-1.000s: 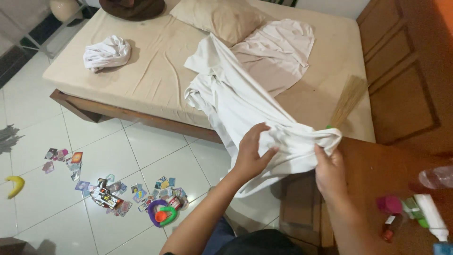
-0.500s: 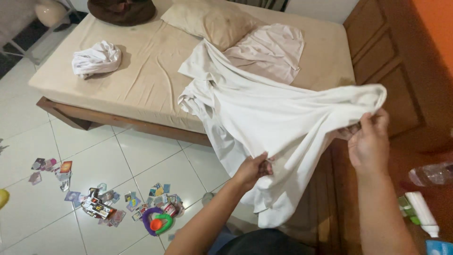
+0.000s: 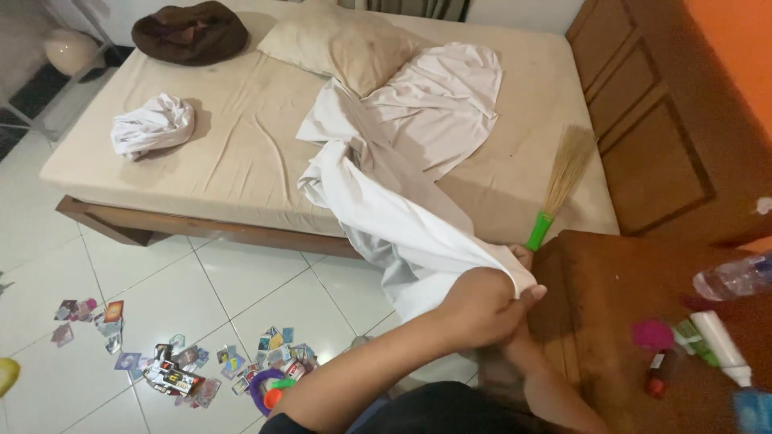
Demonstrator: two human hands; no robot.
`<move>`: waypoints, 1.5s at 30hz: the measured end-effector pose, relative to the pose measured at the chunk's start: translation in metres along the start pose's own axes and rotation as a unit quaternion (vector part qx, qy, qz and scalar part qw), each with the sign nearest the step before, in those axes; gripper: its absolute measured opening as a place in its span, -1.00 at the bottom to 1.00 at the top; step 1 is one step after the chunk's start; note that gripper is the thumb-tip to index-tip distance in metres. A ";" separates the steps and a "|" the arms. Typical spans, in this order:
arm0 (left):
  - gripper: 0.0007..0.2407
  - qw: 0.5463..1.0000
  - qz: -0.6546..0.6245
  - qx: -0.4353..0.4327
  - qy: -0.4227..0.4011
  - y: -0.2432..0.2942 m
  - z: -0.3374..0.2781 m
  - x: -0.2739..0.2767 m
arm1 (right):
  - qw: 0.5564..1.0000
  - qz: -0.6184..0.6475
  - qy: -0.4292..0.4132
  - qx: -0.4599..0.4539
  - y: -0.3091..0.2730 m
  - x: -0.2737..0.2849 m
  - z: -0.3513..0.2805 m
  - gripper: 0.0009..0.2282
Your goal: The person stuffs a pillow into a white pillowcase on a bed, working the fabric over the pillow's corners and pulling the case open to seat the pillow fully inside. They then lift the covered pillow, place it on the bed, and beat it with a whisk broom.
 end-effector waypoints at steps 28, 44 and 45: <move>-0.68 0.793 0.103 -0.075 0.596 -0.017 -0.367 0.424 | 0.814 -0.556 0.083 0.145 -0.099 0.090 0.058 -0.75; -0.59 0.968 0.164 -0.018 0.192 -0.017 -0.098 0.082 | 0.898 -0.212 -0.379 -0.066 -0.133 -0.109 0.006 -0.89; -0.69 0.969 0.161 0.013 0.188 -0.023 -0.093 0.090 | 0.902 -0.200 -0.371 -0.095 -0.136 -0.106 0.007 -0.90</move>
Point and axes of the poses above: each hand's wrist, its own z-axis towards the middle knuckle, its own x-axis out of the back of the hand, y = z × x, the point moved 9 cm from there along z, towards the middle knuckle, and after that the axes turned 14 degrees about -z, right-handed, at the moved point
